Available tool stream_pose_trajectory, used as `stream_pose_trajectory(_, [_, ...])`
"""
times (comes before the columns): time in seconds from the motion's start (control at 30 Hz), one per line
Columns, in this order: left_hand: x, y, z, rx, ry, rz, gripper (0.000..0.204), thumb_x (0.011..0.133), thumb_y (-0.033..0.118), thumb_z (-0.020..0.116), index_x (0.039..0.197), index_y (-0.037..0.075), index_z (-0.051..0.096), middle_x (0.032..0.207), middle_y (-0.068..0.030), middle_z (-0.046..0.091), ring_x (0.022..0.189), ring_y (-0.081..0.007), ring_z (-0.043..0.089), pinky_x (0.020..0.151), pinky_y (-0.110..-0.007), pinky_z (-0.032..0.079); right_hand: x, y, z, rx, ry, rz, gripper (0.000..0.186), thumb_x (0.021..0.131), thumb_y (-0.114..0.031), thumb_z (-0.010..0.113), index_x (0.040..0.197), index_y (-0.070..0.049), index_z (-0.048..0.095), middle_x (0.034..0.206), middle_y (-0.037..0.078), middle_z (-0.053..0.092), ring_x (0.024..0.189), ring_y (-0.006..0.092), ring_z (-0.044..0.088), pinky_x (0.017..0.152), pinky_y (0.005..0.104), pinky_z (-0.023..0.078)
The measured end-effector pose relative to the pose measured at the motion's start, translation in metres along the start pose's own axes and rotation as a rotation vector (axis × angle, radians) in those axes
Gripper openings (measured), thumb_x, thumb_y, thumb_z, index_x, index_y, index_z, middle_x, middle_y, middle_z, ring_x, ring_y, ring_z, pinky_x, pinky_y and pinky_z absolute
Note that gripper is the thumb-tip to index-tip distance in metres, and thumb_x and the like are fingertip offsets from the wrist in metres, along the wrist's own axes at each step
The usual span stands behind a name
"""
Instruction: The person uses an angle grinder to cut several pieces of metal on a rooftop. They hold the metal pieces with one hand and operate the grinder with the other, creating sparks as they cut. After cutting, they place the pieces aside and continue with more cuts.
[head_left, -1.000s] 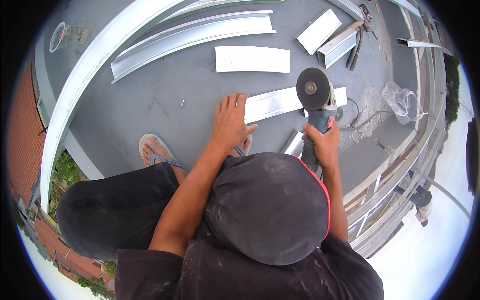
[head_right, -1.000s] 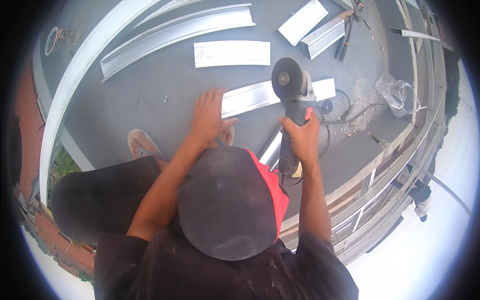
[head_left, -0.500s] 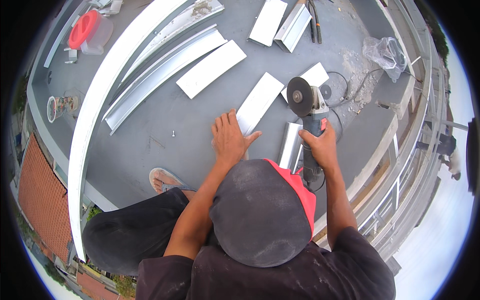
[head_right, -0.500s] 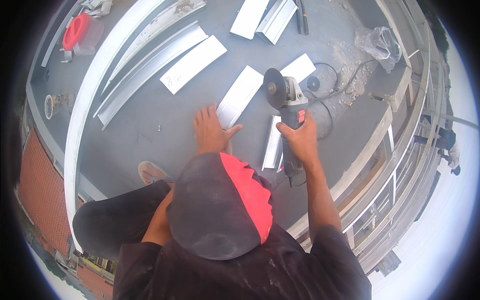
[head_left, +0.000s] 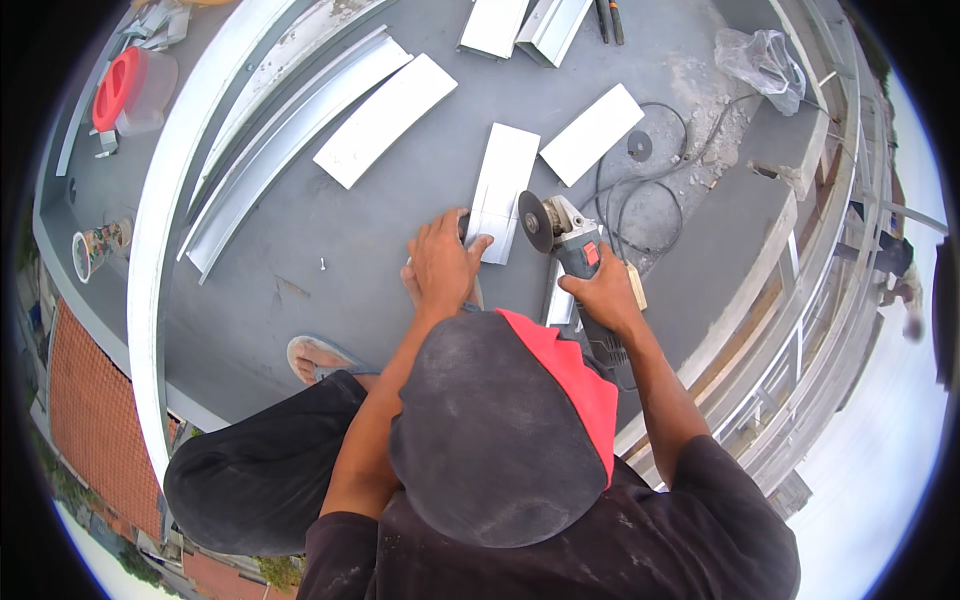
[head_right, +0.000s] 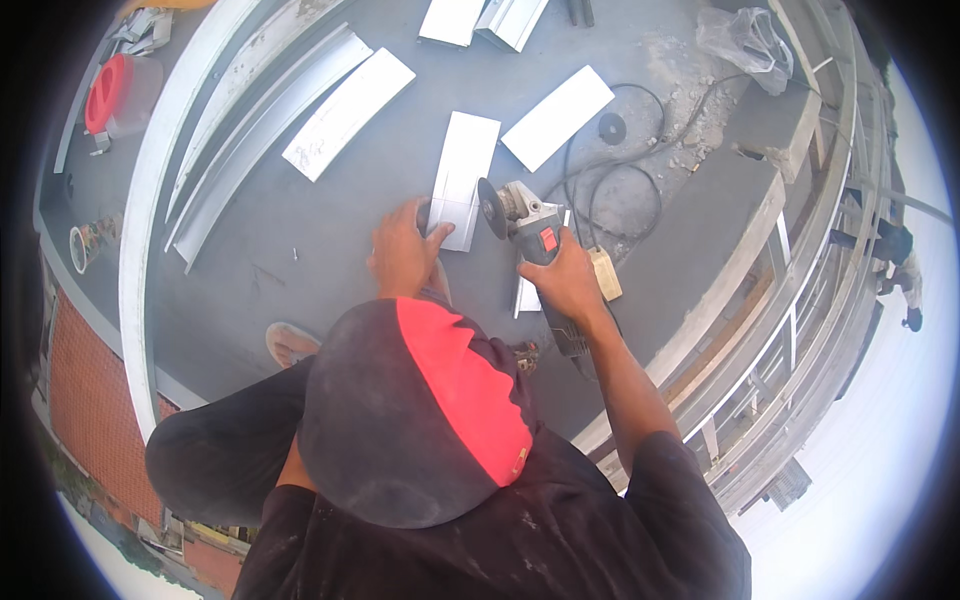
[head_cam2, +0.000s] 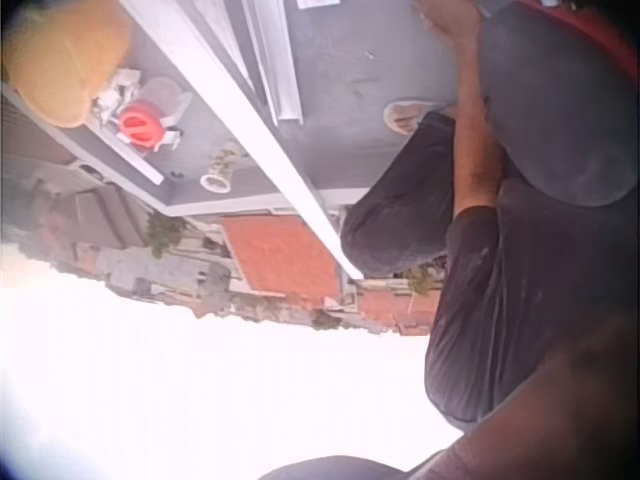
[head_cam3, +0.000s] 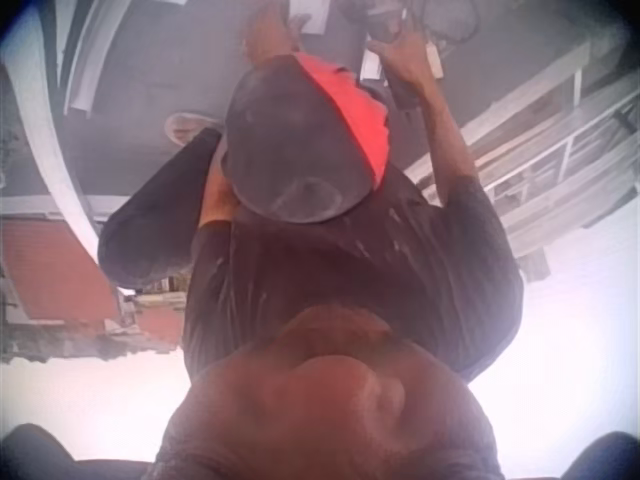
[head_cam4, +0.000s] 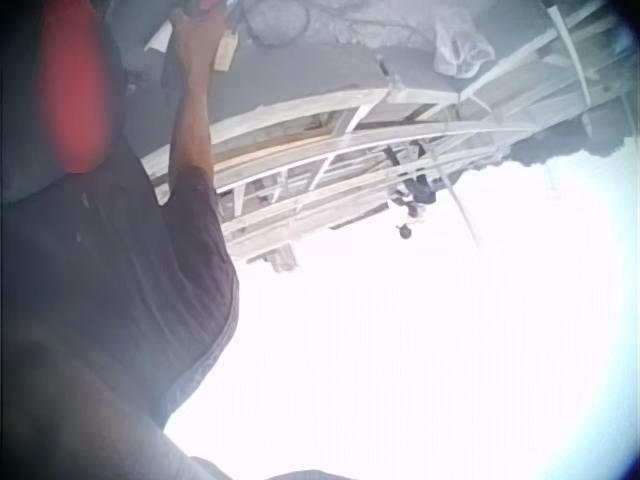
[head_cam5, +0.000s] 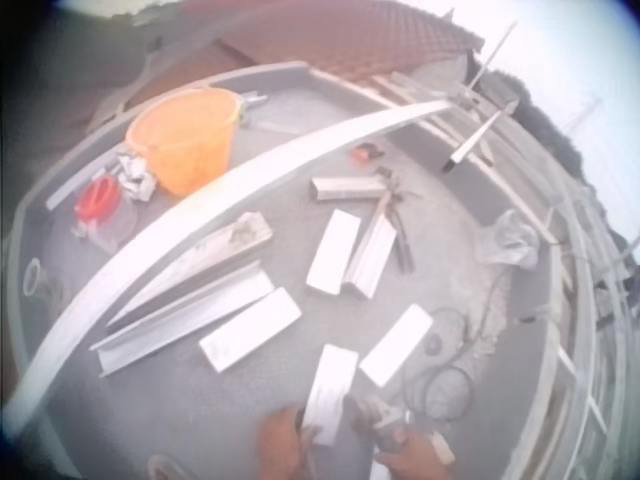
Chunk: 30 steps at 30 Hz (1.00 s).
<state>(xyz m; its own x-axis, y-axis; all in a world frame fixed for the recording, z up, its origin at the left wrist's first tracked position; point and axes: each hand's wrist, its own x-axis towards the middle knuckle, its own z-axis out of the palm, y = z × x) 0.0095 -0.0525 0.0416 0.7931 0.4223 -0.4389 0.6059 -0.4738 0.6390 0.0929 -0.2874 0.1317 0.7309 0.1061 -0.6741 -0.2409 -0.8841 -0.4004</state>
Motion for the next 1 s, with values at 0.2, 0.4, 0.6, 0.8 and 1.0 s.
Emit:
stream_pose_trajectory(0.2, [0.007, 0.006, -0.007, -0.04, -0.072, -0.068, 0.056, 0.087, 0.025, 0.095, 0.135, 0.008, 0.073, 0.112, -0.01, 0.078, 0.113, -0.0296, 0.07, 0.104, -0.046, 0.046, 0.0, -0.005, 0.001, -0.046, -0.023, 0.045, 0.075, 0.08, -0.03, 0.085, 0.14, 0.009, 0.062, 0.126, 0.032, 0.076, 0.122, 0.0486, 0.073, 0.105, 0.0513, 0.056])
stream_pose_trajectory(0.4, [0.011, 0.007, -0.009, -0.07, -0.103, -0.094, 0.051, 0.088, 0.024, 0.095, 0.131, 0.007, 0.074, 0.111, -0.0107, 0.078, 0.111, -0.0294, 0.072, 0.103, -0.045, 0.046, 0.002, -0.008, 0.001, -0.054, -0.036, 0.059, 0.078, 0.08, -0.031, 0.085, 0.141, 0.011, 0.06, 0.128, 0.034, 0.075, 0.122, 0.0501, 0.073, 0.105, 0.0519, 0.056])
stream_pose_trajectory(0.6, [0.011, 0.011, -0.012, -0.07, -0.103, -0.108, 0.049, 0.087, 0.024, 0.095, 0.127, 0.006, 0.073, 0.111, -0.0118, 0.079, 0.106, -0.0303, 0.075, 0.102, -0.044, 0.046, 0.005, -0.006, 0.002, -0.094, -0.025, 0.058, 0.084, 0.079, -0.033, 0.085, 0.143, 0.015, 0.057, 0.127, 0.037, 0.074, 0.122, 0.0515, 0.072, 0.105, 0.0529, 0.056])
stream_pose_trajectory(0.8, [0.013, 0.013, -0.015, -0.064, -0.124, -0.135, 0.048, 0.088, 0.024, 0.095, 0.126, 0.006, 0.073, 0.113, -0.0127, 0.079, 0.105, -0.0308, 0.075, 0.102, -0.044, 0.046, 0.004, -0.014, -0.001, -0.138, -0.027, 0.093, 0.086, 0.08, -0.033, 0.086, 0.144, 0.015, 0.057, 0.127, 0.036, 0.075, 0.123, 0.0511, 0.073, 0.106, 0.0527, 0.057])
stream_pose_trajectory(1.0, [0.013, 0.013, -0.016, -0.067, -0.122, -0.142, 0.048, 0.088, 0.025, 0.095, 0.126, 0.006, 0.073, 0.115, -0.013, 0.08, 0.106, -0.031, 0.076, 0.103, -0.044, 0.046, 0.004, -0.019, -0.003, -0.138, -0.027, 0.092, 0.08, 0.08, -0.031, 0.087, 0.141, 0.013, 0.059, 0.126, 0.036, 0.075, 0.122, 0.0506, 0.073, 0.105, 0.0527, 0.057])
